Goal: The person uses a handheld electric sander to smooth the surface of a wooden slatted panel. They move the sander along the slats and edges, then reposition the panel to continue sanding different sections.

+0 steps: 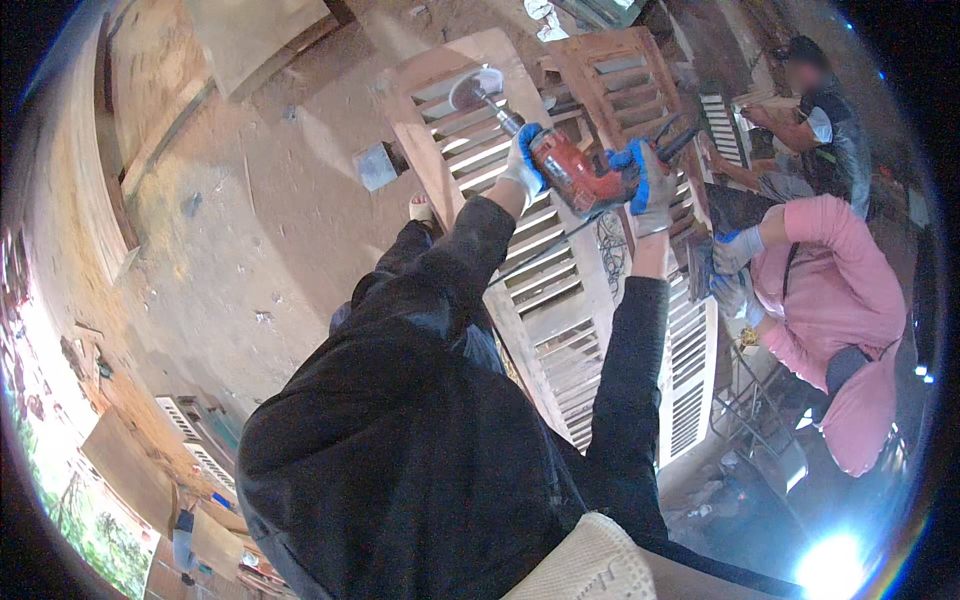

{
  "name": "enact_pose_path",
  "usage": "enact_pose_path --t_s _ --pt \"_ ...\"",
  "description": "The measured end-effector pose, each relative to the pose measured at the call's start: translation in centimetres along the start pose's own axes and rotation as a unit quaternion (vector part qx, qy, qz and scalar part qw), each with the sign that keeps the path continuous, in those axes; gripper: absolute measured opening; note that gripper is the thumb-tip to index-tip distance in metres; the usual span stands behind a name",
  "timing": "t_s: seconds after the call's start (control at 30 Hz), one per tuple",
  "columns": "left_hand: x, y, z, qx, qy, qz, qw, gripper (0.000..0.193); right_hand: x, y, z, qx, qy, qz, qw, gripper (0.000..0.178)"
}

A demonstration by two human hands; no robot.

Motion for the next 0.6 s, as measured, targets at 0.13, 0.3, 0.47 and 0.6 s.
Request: enact_pose_path --t_s 0.13,0.3,0.47,0.6 --pt "1.1 0.2 -1.2 -0.052 -0.045 -0.005 0.998 0.032 1.6 2.6 -0.6 -0.067 0.014 -0.003 0.998 0.017" --pt "1.3 0.5 -1.3 -0.049 -0.062 -0.026 0.997 0.032 2.3 3.1 -1.0 -0.095 0.025 -0.004 0.995 0.02" --pt "2.0 -1.6 -0.3 0.028 0.031 0.058 0.997 0.028 -0.6 0.0 -0.4 0.06 -0.043 0.015 0.997 0.016" --pt "1.9 -3.4 -1.1 0.17 -0.059 0.006 0.984 0.019 -5.3 -3.0 -0.7 0.208 -0.08 0.052 0.974 0.02"
Point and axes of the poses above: each hand's wrist, its own x-axis towards the middle knuckle, its own z-axis out of the back of the hand, y = z × x, the point moved 2 cm from there along x, towards the middle knuckle, and after that the axes turned 7 degrees about -z, right-handed, at the moved point
